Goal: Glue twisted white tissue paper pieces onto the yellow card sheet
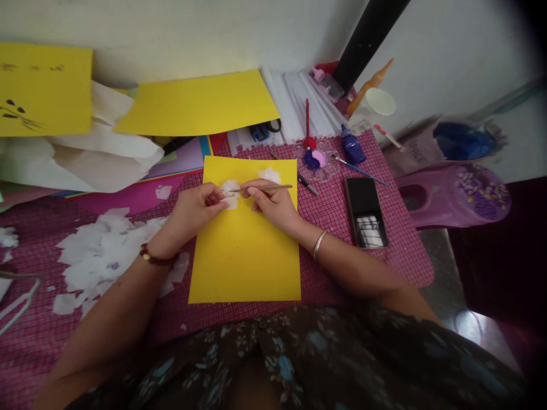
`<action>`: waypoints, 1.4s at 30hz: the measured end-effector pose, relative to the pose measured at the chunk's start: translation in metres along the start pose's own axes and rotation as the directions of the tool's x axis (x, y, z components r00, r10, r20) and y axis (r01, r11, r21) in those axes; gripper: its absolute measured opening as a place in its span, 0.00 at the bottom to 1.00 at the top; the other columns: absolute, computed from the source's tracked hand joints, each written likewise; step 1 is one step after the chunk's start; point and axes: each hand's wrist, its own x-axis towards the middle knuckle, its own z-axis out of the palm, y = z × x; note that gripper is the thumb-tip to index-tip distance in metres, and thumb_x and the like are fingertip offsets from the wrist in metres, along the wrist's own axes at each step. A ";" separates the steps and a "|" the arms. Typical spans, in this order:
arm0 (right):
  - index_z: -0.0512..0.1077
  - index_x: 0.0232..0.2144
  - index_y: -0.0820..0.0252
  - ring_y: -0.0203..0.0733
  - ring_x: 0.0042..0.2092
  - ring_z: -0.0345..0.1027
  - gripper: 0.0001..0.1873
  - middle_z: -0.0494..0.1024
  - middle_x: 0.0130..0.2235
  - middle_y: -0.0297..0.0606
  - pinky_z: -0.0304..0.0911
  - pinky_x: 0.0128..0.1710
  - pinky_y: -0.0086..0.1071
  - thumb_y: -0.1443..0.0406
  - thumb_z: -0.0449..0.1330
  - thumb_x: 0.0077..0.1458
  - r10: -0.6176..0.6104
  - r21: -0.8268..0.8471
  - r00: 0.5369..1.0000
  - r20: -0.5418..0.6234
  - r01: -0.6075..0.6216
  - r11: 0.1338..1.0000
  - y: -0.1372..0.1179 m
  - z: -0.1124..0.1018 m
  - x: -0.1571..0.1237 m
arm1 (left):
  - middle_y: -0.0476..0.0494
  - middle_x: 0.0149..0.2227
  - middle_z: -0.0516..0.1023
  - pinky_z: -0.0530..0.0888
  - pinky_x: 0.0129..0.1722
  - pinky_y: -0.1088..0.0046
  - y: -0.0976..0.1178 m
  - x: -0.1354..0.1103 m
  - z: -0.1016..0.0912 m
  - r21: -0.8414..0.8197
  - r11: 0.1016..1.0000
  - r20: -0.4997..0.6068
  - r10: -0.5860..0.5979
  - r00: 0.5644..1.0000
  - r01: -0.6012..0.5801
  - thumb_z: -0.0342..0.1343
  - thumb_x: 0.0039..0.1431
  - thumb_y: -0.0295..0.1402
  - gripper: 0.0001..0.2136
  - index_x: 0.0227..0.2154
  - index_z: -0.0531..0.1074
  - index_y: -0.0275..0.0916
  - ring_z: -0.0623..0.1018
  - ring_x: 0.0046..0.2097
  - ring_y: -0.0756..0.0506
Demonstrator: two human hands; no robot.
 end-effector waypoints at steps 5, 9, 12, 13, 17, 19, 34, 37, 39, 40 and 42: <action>0.77 0.43 0.56 0.31 0.28 0.67 0.15 0.80 0.40 0.36 0.67 0.26 0.27 0.53 0.58 0.66 -0.009 -0.009 1.000 0.000 0.009 1.000 0.001 0.000 0.000 | 0.46 0.29 0.79 0.70 0.33 0.70 -0.003 -0.002 -0.004 -0.051 0.997 0.017 0.052 0.998 -0.051 0.57 0.55 0.40 0.09 0.30 0.75 0.40 0.75 0.32 0.45; 0.76 0.42 0.56 0.30 0.26 0.66 0.19 0.79 0.37 0.35 0.66 0.25 0.27 0.49 0.57 0.66 -0.053 -0.019 0.997 -0.062 0.052 0.998 -0.007 -0.004 -0.005 | 0.45 0.33 0.81 0.71 0.36 0.68 -0.005 0.001 0.003 -0.046 0.996 -0.061 0.074 0.995 -0.077 0.57 0.56 0.40 0.08 0.30 0.75 0.41 0.76 0.35 0.44; 0.75 0.40 0.56 0.31 0.27 0.68 0.21 0.78 0.35 0.34 0.67 0.26 0.27 0.47 0.56 0.67 -0.111 -0.041 0.989 -0.094 0.107 0.993 -0.014 -0.007 -0.011 | 0.47 0.30 0.80 0.70 0.34 0.69 -0.006 0.003 0.007 -0.058 0.996 -0.073 0.062 0.995 -0.066 0.57 0.55 0.40 0.08 0.29 0.74 0.41 0.75 0.33 0.45; 0.75 0.39 0.57 0.31 0.28 0.68 0.20 0.78 0.34 0.34 0.68 0.27 0.27 0.47 0.55 0.67 -0.128 -0.055 0.989 -0.075 0.124 0.991 -0.015 -0.008 -0.012 | 0.47 0.30 0.79 0.70 0.33 0.70 -0.006 0.003 0.008 -0.066 0.996 -0.076 0.056 0.996 -0.061 0.57 0.55 0.39 0.08 0.29 0.74 0.41 0.75 0.32 0.45; 0.75 0.41 0.56 0.34 0.32 0.72 0.20 0.78 0.36 0.36 0.71 0.31 0.30 0.49 0.52 0.70 -0.173 -0.168 0.984 0.044 0.178 0.970 -0.009 -0.007 -0.015 | 0.47 0.29 0.79 0.68 0.32 0.70 -0.006 0.004 0.009 -0.091 0.995 -0.087 0.043 0.995 -0.051 0.57 0.54 0.38 0.07 0.28 0.74 0.41 0.75 0.31 0.46; 0.76 0.43 0.56 0.37 0.35 0.74 0.20 0.80 0.38 0.37 0.73 0.35 0.33 0.51 0.51 0.72 -0.189 -0.257 0.978 0.088 0.205 0.944 -0.005 -0.006 -0.015 | 0.47 0.29 0.79 0.68 0.31 0.70 -0.006 0.004 0.010 -0.092 0.994 -0.090 0.046 0.995 -0.054 0.57 0.53 0.38 0.07 0.28 0.74 0.41 0.75 0.31 0.46; 0.77 0.50 0.56 0.48 0.43 0.74 0.15 0.80 0.48 0.46 0.70 0.42 0.39 0.68 0.51 0.70 -0.076 -0.777 0.884 0.462 0.445 0.446 -0.024 -0.004 -0.022 | 0.45 0.38 0.78 0.78 0.36 0.67 -0.012 0.008 0.000 -0.375 0.923 -0.080 -0.123 0.989 0.084 0.58 0.55 0.36 0.09 0.37 0.70 0.41 0.79 0.32 0.46; 0.77 0.47 0.55 0.47 0.44 0.74 0.14 0.79 0.46 0.44 0.70 0.43 0.39 0.66 0.51 0.70 -0.101 -0.726 0.909 0.404 0.386 0.569 -0.023 -0.004 -0.022 | 0.44 0.38 0.78 0.80 0.37 0.66 -0.013 0.009 0.001 -0.376 0.922 -0.076 -0.126 0.989 0.089 0.57 0.54 0.36 0.08 0.37 0.70 0.41 0.80 0.34 0.45; 0.76 0.45 0.55 0.44 0.43 0.75 0.14 0.79 0.45 0.43 0.71 0.42 0.37 0.62 0.51 0.71 -0.187 -0.594 0.937 0.294 0.333 0.733 -0.020 -0.005 -0.022 | 0.44 0.37 0.78 0.80 0.36 0.66 -0.013 0.010 0.001 -0.393 0.915 -0.067 -0.123 0.990 0.087 0.57 0.54 0.36 0.08 0.36 0.70 0.41 0.80 0.33 0.46; 0.76 0.44 0.55 0.42 0.40 0.75 0.15 0.79 0.43 0.42 0.71 0.40 0.36 0.59 0.50 0.72 -0.218 -0.491 0.954 0.206 0.293 0.820 -0.017 -0.005 -0.021 | 0.45 0.36 0.78 0.80 0.35 0.67 -0.013 0.011 0.001 -0.403 0.911 -0.063 -0.122 0.991 0.086 0.58 0.53 0.35 0.08 0.36 0.70 0.41 0.80 0.32 0.46; 0.74 0.41 0.56 0.37 0.32 0.73 0.17 0.78 0.37 0.38 0.70 0.33 0.32 0.53 0.50 0.71 -0.185 -0.252 0.983 0.022 0.184 0.950 -0.013 -0.006 -0.019 | 0.45 0.36 0.78 0.80 0.34 0.68 -0.013 0.011 -0.001 -0.425 0.901 -0.063 -0.126 0.990 0.087 0.59 0.53 0.35 0.07 0.35 0.70 0.41 0.79 0.30 0.48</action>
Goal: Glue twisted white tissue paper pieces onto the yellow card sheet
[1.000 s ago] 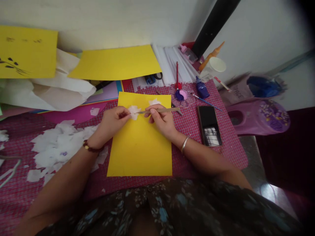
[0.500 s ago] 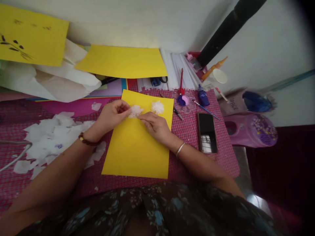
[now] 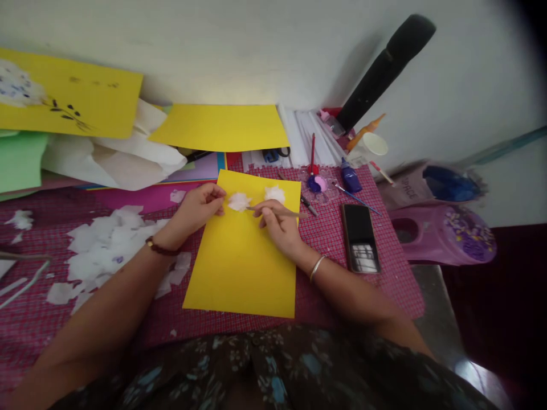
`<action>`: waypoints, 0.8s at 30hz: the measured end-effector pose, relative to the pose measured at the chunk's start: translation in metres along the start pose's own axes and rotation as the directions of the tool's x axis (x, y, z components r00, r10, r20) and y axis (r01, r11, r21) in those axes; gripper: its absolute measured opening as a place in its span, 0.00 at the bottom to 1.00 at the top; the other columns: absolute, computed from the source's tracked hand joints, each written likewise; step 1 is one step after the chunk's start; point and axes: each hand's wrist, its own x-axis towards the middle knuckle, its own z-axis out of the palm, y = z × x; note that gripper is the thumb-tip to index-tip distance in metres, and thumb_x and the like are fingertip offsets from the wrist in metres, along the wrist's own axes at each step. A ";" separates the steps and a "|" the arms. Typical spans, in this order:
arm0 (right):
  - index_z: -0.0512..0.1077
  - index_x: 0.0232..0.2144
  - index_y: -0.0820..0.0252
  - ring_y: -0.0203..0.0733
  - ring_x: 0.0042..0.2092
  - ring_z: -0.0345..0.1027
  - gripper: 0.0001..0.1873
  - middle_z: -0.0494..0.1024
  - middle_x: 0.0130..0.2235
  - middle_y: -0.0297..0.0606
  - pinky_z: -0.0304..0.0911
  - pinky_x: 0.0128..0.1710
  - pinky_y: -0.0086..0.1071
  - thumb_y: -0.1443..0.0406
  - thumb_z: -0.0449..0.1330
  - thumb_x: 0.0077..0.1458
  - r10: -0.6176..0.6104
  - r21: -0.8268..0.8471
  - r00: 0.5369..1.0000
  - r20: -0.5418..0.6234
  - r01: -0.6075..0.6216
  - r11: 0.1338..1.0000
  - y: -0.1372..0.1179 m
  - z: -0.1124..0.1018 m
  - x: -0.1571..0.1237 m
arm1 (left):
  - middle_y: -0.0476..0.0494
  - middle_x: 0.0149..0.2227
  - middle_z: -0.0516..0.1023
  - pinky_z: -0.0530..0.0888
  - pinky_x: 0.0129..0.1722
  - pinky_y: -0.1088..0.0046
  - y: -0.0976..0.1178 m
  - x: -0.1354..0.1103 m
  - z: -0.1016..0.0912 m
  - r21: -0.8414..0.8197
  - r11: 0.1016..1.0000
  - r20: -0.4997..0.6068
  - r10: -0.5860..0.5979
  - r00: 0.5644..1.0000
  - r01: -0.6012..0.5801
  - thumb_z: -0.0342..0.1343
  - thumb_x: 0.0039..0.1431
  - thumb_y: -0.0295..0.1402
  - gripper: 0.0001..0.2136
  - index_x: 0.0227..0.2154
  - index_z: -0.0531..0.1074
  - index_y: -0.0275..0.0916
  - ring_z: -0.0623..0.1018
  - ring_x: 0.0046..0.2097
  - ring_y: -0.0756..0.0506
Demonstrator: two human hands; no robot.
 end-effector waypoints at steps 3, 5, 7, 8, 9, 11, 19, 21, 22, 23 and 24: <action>0.72 0.38 0.57 0.32 0.25 0.68 0.21 0.76 0.31 0.33 0.66 0.26 0.28 0.47 0.53 0.68 0.192 0.244 0.979 -0.073 -0.169 0.955 0.004 0.000 0.005 | 0.46 0.35 0.78 0.79 0.34 0.69 0.002 -0.001 -0.003 -0.059 0.998 -0.001 -0.018 1.000 0.018 0.60 0.52 0.36 0.08 0.34 0.71 0.41 0.78 0.30 0.48; 0.71 0.37 0.57 0.31 0.25 0.68 0.22 0.77 0.30 0.32 0.66 0.27 0.27 0.45 0.55 0.66 0.243 0.284 0.968 -0.059 -0.217 0.934 0.006 -0.001 0.009 | 0.47 0.32 0.77 0.79 0.34 0.69 0.003 -0.002 -0.004 -0.099 0.994 0.004 -0.035 0.999 0.035 0.60 0.52 0.38 0.09 0.35 0.71 0.41 0.77 0.29 0.48; 0.72 0.37 0.57 0.31 0.24 0.68 0.22 0.77 0.30 0.32 0.65 0.26 0.27 0.45 0.55 0.66 0.240 0.279 0.969 -0.051 -0.217 0.935 0.007 0.000 0.010 | 0.48 0.29 0.76 0.77 0.34 0.69 0.004 -0.003 -0.005 -0.095 0.995 0.007 -0.031 0.999 0.032 0.60 0.52 0.40 0.10 0.34 0.71 0.41 0.77 0.29 0.48; 0.72 0.37 0.58 0.31 0.24 0.68 0.22 0.77 0.31 0.33 0.65 0.26 0.27 0.46 0.55 0.66 0.226 0.263 0.973 -0.043 -0.207 0.942 0.008 0.000 0.010 | 0.48 0.28 0.76 0.77 0.33 0.70 0.004 -0.004 -0.005 -0.067 0.998 0.010 -0.016 1.000 0.017 0.60 0.53 0.41 0.10 0.34 0.71 0.41 0.76 0.29 0.48; 0.72 0.38 0.58 0.31 0.25 0.68 0.21 0.77 0.31 0.33 0.65 0.27 0.28 0.47 0.54 0.67 0.203 0.235 0.979 -0.031 -0.191 0.953 0.009 0.000 0.010 | 0.48 0.28 0.76 0.76 0.33 0.70 0.004 -0.004 -0.005 -0.025 1.000 0.014 0.006 1.000 -0.006 0.60 0.53 0.42 0.10 0.33 0.72 0.41 0.76 0.29 0.48; 0.73 0.39 0.57 0.33 0.27 0.70 0.19 0.78 0.34 0.35 0.67 0.30 0.30 0.50 0.53 0.69 0.128 0.134 0.992 0.009 -0.128 0.983 0.010 0.002 0.008 | 0.48 0.27 0.75 0.74 0.32 0.70 0.003 -0.004 -0.005 0.065 0.996 0.022 0.056 0.998 -0.058 0.60 0.54 0.43 0.11 0.31 0.72 0.41 0.76 0.28 0.48; 0.77 0.49 0.56 0.44 0.43 0.74 0.14 0.79 0.45 0.43 0.68 0.41 0.36 0.67 0.52 0.70 -0.019 -0.547 0.916 0.401 0.256 0.797 -0.012 0.001 -0.002 | 0.48 0.26 0.76 0.71 0.32 0.70 0.001 -0.003 -0.006 0.136 0.986 0.045 0.091 0.995 -0.096 0.59 0.54 0.44 0.10 0.29 0.72 0.43 0.75 0.28 0.46; 0.77 0.50 0.57 0.46 0.41 0.73 0.15 0.78 0.44 0.44 0.66 0.38 0.36 0.69 0.52 0.70 0.003 -0.629 0.893 0.450 0.315 0.710 -0.017 0.001 -0.003 | 0.48 0.25 0.76 0.70 0.31 0.70 0.003 -0.004 -0.006 0.141 0.987 0.040 0.079 0.996 -0.084 0.59 0.53 0.44 0.11 0.29 0.72 0.43 0.75 0.28 0.46; 0.77 0.51 0.58 0.46 0.40 0.72 0.16 0.78 0.44 0.44 0.65 0.38 0.37 0.69 0.51 0.70 0.006 -0.649 0.888 0.459 0.331 0.685 -0.018 0.002 -0.003 | 0.48 0.25 0.76 0.70 0.31 0.70 0.004 -0.004 -0.006 0.138 0.987 0.040 0.074 0.996 -0.079 0.59 0.53 0.44 0.11 0.29 0.72 0.43 0.75 0.28 0.46; 0.76 0.51 0.58 0.47 0.40 0.72 0.16 0.78 0.44 0.45 0.65 0.37 0.37 0.69 0.50 0.70 0.007 -0.661 0.888 0.459 0.337 0.670 -0.018 0.002 -0.003 | 0.48 0.25 0.76 0.70 0.31 0.70 0.005 -0.003 -0.006 0.134 0.988 0.043 0.072 0.996 -0.078 0.59 0.53 0.44 0.11 0.29 0.72 0.43 0.75 0.28 0.46; 0.76 0.52 0.58 0.47 0.41 0.72 0.17 0.78 0.44 0.45 0.65 0.37 0.37 0.69 0.50 0.70 0.005 -0.666 0.890 0.456 0.337 0.666 -0.017 0.003 -0.003 | 0.48 0.25 0.76 0.70 0.31 0.70 0.006 -0.003 -0.006 0.132 0.988 0.047 0.074 0.996 -0.079 0.59 0.53 0.44 0.10 0.29 0.71 0.43 0.75 0.28 0.46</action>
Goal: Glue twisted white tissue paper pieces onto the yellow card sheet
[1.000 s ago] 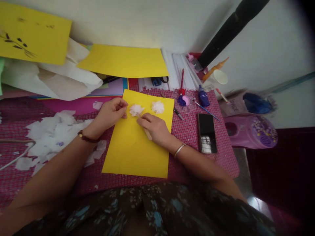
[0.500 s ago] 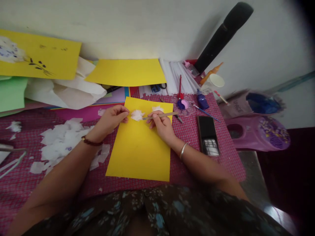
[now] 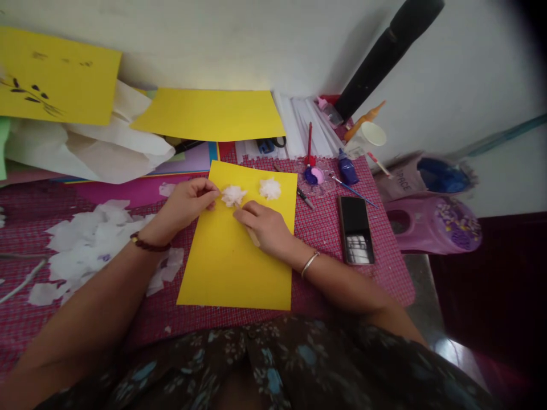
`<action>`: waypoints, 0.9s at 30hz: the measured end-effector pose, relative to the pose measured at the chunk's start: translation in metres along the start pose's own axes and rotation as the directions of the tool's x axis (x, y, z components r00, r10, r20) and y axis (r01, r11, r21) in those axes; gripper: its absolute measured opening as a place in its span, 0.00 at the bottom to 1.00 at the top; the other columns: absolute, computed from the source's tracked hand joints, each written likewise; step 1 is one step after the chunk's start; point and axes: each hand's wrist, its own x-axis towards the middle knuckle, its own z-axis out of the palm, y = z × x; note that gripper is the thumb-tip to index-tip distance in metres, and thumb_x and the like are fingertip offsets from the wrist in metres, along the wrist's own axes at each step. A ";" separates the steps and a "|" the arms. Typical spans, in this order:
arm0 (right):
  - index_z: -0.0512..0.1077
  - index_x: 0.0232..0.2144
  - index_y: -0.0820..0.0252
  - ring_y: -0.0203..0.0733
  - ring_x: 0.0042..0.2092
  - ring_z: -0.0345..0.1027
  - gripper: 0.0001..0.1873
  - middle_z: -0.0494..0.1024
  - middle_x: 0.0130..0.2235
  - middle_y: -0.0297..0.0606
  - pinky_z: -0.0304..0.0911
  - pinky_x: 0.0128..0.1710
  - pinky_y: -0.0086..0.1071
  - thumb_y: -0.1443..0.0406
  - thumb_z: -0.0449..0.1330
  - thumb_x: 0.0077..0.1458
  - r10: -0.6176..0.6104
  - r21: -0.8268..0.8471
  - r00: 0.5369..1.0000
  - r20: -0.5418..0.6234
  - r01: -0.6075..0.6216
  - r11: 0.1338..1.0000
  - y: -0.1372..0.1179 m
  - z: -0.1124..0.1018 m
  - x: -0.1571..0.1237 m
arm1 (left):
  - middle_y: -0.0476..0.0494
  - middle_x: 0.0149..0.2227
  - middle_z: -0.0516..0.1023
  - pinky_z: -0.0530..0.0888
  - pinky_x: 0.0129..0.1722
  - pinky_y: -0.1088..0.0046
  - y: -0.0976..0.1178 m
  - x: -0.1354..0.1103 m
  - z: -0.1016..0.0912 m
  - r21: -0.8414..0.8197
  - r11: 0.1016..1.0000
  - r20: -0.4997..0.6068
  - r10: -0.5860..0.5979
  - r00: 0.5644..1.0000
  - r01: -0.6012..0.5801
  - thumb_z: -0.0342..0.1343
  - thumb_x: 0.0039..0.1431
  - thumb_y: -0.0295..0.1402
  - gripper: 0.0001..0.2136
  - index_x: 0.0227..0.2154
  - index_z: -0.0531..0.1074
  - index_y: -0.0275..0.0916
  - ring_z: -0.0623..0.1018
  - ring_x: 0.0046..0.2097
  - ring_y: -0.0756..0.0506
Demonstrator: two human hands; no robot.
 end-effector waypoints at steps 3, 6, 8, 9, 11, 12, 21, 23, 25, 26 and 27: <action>0.75 0.52 0.57 0.47 0.42 0.72 0.17 0.78 0.46 0.45 0.65 0.38 0.37 0.69 0.48 0.71 0.000 0.012 1.000 -0.014 0.000 1.000 0.002 0.004 0.002 | 0.48 0.25 0.75 0.71 0.32 0.69 0.002 -0.002 0.000 0.016 1.000 0.011 0.007 1.000 -0.007 0.58 0.54 0.43 0.10 0.29 0.71 0.43 0.75 0.28 0.46; 0.75 0.52 0.57 0.47 0.43 0.72 0.16 0.78 0.47 0.45 0.65 0.40 0.36 0.68 0.49 0.71 -0.003 0.033 1.000 -0.019 0.003 0.999 0.004 0.006 0.003 | 0.47 0.27 0.76 0.71 0.33 0.68 0.005 -0.010 0.002 0.142 0.987 -0.067 0.092 0.994 -0.081 0.55 0.57 0.42 0.09 0.30 0.72 0.43 0.76 0.30 0.45; 0.75 0.52 0.56 0.46 0.44 0.72 0.16 0.78 0.48 0.44 0.66 0.40 0.36 0.67 0.50 0.71 0.006 0.052 1.000 -0.015 -0.006 0.999 0.005 0.006 0.003 | 0.45 0.31 0.79 0.71 0.36 0.67 0.007 -0.018 0.006 0.299 0.931 -0.054 0.238 0.970 -0.211 0.53 0.60 0.41 0.10 0.34 0.75 0.43 0.77 0.33 0.44; 0.75 0.52 0.55 0.46 0.44 0.72 0.16 0.78 0.48 0.44 0.67 0.41 0.36 0.67 0.50 0.71 0.014 0.069 1.000 -0.016 -0.013 0.998 0.005 0.006 0.003 | 0.44 0.33 0.80 0.72 0.38 0.67 0.008 -0.023 0.008 0.377 0.882 -0.001 0.305 0.952 -0.282 0.52 0.62 0.40 0.11 0.37 0.77 0.43 0.78 0.35 0.43; 0.75 0.52 0.54 0.46 0.46 0.73 0.16 0.78 0.48 0.44 0.68 0.43 0.36 0.67 0.50 0.71 0.035 0.128 0.999 -0.024 -0.031 0.991 0.006 0.005 0.003 | 0.41 0.39 0.83 0.73 0.41 0.65 0.010 -0.029 0.012 0.489 0.784 0.144 0.360 0.922 -0.383 0.49 0.64 0.38 0.14 0.43 0.79 0.43 0.81 0.40 0.41; 0.76 0.52 0.54 0.46 0.47 0.73 0.16 0.78 0.48 0.44 0.69 0.45 0.36 0.68 0.50 0.71 0.049 0.169 0.998 -0.036 -0.042 0.985 0.006 0.006 0.003 | 0.40 0.42 0.84 0.73 0.42 0.65 0.010 -0.031 0.014 0.527 0.749 0.189 0.357 0.915 -0.402 0.48 0.65 0.36 0.15 0.45 0.79 0.43 0.82 0.42 0.40; 0.77 0.48 0.54 0.42 0.49 0.74 0.14 0.77 0.49 0.42 0.71 0.52 0.39 0.64 0.52 0.72 0.106 0.423 0.979 -0.172 -0.024 0.906 0.014 0.012 0.002 | 0.38 0.53 0.84 0.75 0.47 0.63 0.003 -0.025 0.021 0.633 0.696 0.170 0.302 0.938 -0.339 0.46 0.68 0.33 0.19 0.54 0.78 0.42 0.83 0.51 0.38; 0.77 0.47 0.55 0.42 0.49 0.74 0.13 0.77 0.49 0.43 0.72 0.51 0.39 0.64 0.52 0.71 0.094 0.433 0.972 -0.214 0.008 0.901 0.013 0.012 0.001 | 0.38 0.53 0.84 0.75 0.46 0.63 0.003 -0.024 0.022 0.660 0.676 0.172 0.291 0.941 -0.329 0.46 0.68 0.32 0.20 0.55 0.79 0.42 0.83 0.51 0.37; 0.76 0.46 0.56 0.42 0.48 0.74 0.13 0.77 0.47 0.43 0.72 0.51 0.38 0.65 0.51 0.71 0.084 0.442 0.960 -0.266 0.044 0.896 0.013 0.011 -0.001 | 0.38 0.53 0.84 0.75 0.45 0.63 0.004 -0.024 0.022 0.678 0.658 0.177 0.287 0.942 -0.328 0.45 0.68 0.32 0.20 0.55 0.79 0.41 0.83 0.51 0.37; 0.76 0.45 0.57 0.42 0.48 0.74 0.12 0.77 0.47 0.43 0.72 0.51 0.38 0.65 0.51 0.71 0.079 0.446 0.952 -0.295 0.064 0.893 0.013 0.010 -0.002 | 0.37 0.53 0.84 0.75 0.44 0.63 0.004 -0.024 0.022 0.686 0.649 0.180 0.287 0.941 -0.329 0.45 0.68 0.32 0.20 0.54 0.79 0.41 0.83 0.51 0.36; 0.75 0.45 0.58 0.42 0.48 0.74 0.12 0.77 0.46 0.44 0.72 0.51 0.38 0.66 0.51 0.70 0.075 0.449 0.942 -0.326 0.085 0.890 0.013 0.010 -0.003 | 0.37 0.52 0.84 0.75 0.44 0.63 0.004 -0.024 0.022 0.693 0.640 0.185 0.288 0.940 -0.332 0.45 0.68 0.32 0.20 0.54 0.79 0.40 0.83 0.51 0.36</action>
